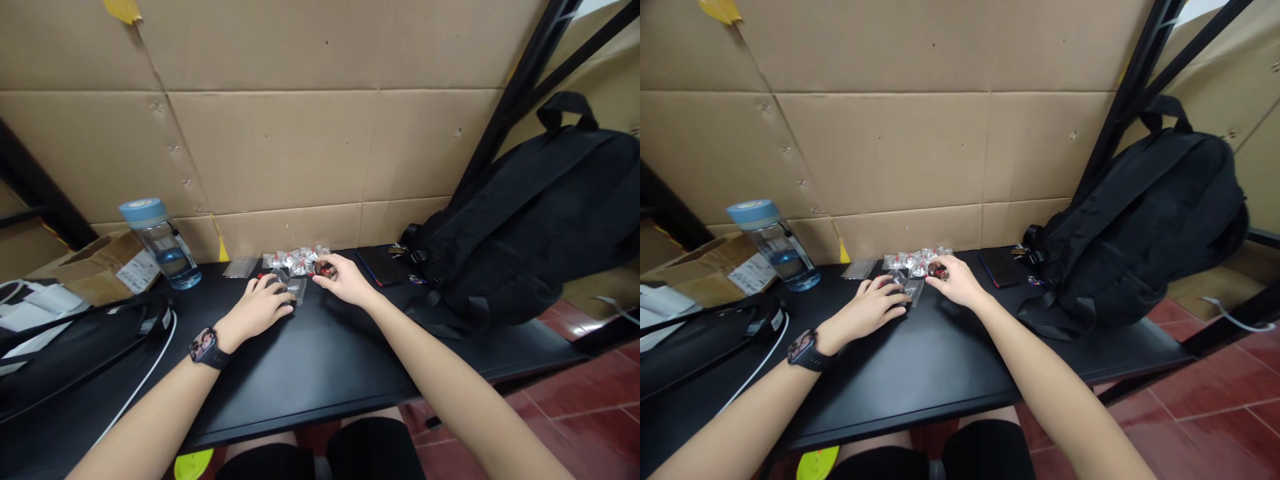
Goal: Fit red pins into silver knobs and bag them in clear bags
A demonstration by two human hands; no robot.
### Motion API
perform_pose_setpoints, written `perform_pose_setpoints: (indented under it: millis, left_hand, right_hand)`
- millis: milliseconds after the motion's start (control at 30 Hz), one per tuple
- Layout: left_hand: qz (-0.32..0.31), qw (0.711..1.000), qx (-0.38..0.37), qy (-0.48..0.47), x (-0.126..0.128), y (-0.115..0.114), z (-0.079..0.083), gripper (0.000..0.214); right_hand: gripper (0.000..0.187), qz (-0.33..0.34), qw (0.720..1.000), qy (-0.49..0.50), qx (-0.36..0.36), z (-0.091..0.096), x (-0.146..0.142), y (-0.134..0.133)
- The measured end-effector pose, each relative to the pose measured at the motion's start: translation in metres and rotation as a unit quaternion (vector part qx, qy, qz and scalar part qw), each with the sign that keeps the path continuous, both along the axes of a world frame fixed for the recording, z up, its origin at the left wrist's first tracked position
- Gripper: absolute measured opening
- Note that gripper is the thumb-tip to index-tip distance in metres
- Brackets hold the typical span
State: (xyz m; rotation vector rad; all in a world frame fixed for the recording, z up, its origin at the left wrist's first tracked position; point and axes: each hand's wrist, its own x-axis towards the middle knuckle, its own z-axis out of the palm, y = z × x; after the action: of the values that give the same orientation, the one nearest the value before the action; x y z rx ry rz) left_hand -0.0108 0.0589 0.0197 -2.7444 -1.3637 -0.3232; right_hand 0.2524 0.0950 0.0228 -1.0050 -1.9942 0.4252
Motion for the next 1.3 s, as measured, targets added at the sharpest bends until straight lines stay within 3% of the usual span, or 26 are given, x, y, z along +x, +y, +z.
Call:
perform_pose_setpoints:
  millis: [200,367,533,767,1067,1233,1300]
  left_hand:
    - [0.027,0.999,-0.042,0.020,0.006,-0.005,-0.004,0.040]
    - [-0.018,0.999,-0.024,0.044,0.011,-0.011,-0.006,0.043]
    - [-0.053,0.995,-0.064,0.063,0.014,-0.014,-0.004,0.043]
    - [-0.088,0.993,-0.073,0.033,0.014,-0.011,-0.008,0.041]
    - [-0.126,0.983,-0.131,0.021,0.014,-0.009,0.001,0.045]
    - [-0.128,0.981,-0.148,-0.001,0.014,-0.008,0.001,0.044]
    - [-0.134,0.979,-0.152,-0.017,0.013,-0.008,0.001,0.043]
  right_hand:
    - [0.041,0.029,0.992,-0.123,0.030,0.002,0.001,-0.009]
    - [0.045,0.018,0.981,-0.190,0.012,0.005,0.002,-0.012]
    - [0.042,0.017,0.973,-0.231,-0.003,0.009,0.002,-0.015]
    - [0.038,0.009,0.960,-0.275,-0.055,0.010,0.000,-0.021]
    - [0.028,0.039,0.966,-0.249,-0.060,0.003,-0.005,-0.019]
    - [0.037,0.068,0.966,-0.247,-0.029,0.005,-0.001,-0.017]
    - [0.037,0.094,0.966,-0.234,-0.050,0.007,0.003,-0.016]
